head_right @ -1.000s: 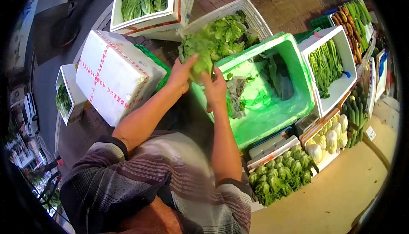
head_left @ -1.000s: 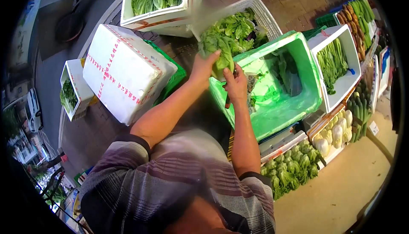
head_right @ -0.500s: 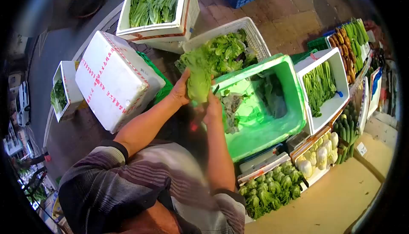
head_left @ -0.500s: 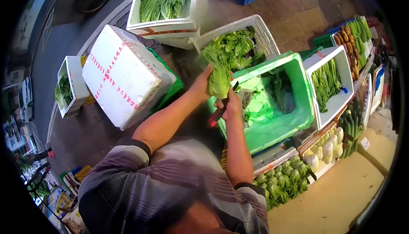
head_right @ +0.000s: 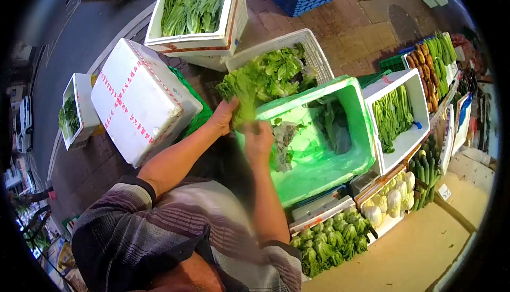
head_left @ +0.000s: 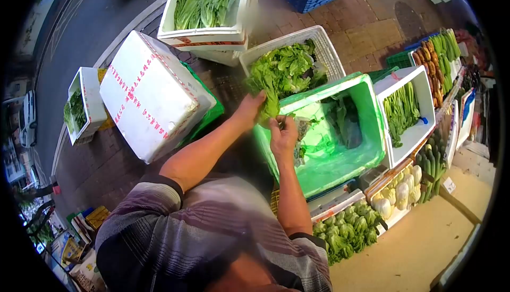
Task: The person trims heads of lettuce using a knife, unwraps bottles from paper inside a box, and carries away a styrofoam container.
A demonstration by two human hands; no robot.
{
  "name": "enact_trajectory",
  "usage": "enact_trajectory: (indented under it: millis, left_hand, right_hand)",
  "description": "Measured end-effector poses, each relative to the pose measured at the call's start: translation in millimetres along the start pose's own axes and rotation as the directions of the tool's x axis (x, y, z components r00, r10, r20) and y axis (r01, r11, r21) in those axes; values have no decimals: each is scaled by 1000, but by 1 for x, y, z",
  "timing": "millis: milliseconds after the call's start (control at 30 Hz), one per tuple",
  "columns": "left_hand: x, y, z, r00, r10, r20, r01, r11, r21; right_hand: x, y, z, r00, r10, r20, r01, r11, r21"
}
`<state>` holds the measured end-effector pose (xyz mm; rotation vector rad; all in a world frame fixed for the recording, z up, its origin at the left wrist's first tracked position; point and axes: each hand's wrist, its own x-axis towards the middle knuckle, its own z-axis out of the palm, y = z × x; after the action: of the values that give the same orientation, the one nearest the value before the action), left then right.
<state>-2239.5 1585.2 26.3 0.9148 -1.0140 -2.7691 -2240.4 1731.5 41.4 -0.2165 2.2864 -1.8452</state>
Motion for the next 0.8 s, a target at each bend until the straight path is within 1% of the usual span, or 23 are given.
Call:
enact_trajectory:
  millis: [100, 133, 167, 200, 233, 267, 300, 333, 400, 467, 500, 533, 567, 600, 633, 700, 733, 800]
  left_hand:
    - [2, -3, -1, 978, -149, -146, 153, 988, 13]
    - [9, -12, -12, 963, -234, -135, 227, 972, -62]
    - [11, -16, -12, 971, -209, -115, 190, 970, -154]
    - [1, 1, 1, 961, -267, -75, 250, 951, -184]
    - [3, -4, -4, 970, -241, -39, 227, 949, -221]
    - [9, -8, -5, 954, -286, -95, 258, 938, -230]
    - [15, -20, -27, 962, -261, 79, 271, 945, -183]
    - [13, -17, -23, 964, -255, 79, 266, 936, -230]
    - [5, 0, -6, 971, -226, 77, 238, 941, -241]
    - [14, -10, -14, 971, -194, 137, 228, 923, -310]
    - [21, -16, -18, 970, -172, 174, 223, 912, -344]
    - [27, -17, -19, 966, -152, 209, 222, 899, -376]
    - [13, 3, -3, 967, -200, 159, 246, 896, -369]
    - [15, 3, -3, 965, -210, 158, 256, 890, -378]
    - [12, 5, -1, 963, -222, 156, 266, 883, -387]
    - [13, 11, 5, 960, -220, 172, 273, 873, -404]
    - [13, 17, 9, 958, -194, 211, 267, 871, -412]
    - [13, 24, 10, 949, -143, 281, 258, 865, -431]
  right_hand:
    - [-2, -16, -3, 999, 48, -12, -49, 995, -83]
    - [-3, -7, -5, 999, -28, 34, 32, 993, -111]
    - [-6, 4, -1, 999, -37, -14, 35, 989, -146]
    - [-5, 3, 0, 999, 9, -31, -11, 998, -65]
    - [-6, 5, -1, 999, 12, -38, -14, 998, -55]
    - [-6, -2, -3, 999, -31, -32, 29, 997, -73]
    - [-8, 3, -2, 997, 67, -28, -67, 998, -7]
    - [-8, 8, -4, 999, 24, -31, -27, 994, -108]
    - [-6, -26, -8, 999, 13, -45, -17, 996, -84]
    - [-5, -13, -11, 1000, -21, -18, 17, 980, -200]
    - [-7, -8, -9, 999, 2, -53, -10, 990, -143]
    - [-3, -20, -8, 998, -24, -51, 16, 990, -140]
    - [-3, -40, -9, 998, -46, -52, 39, 990, -138]
    - [-2, -51, -9, 996, -67, -52, 59, 989, -137]
    - [0, -44, -9, 988, -138, -66, 124, 976, -176]
    - [-1, -36, -8, 996, 1, -87, 0, 1000, 13]
    - [0, -36, -8, 994, 75, -85, -65, 992, 108]
    - [6, -40, -10, 980, 151, -130, -124, 974, 191]
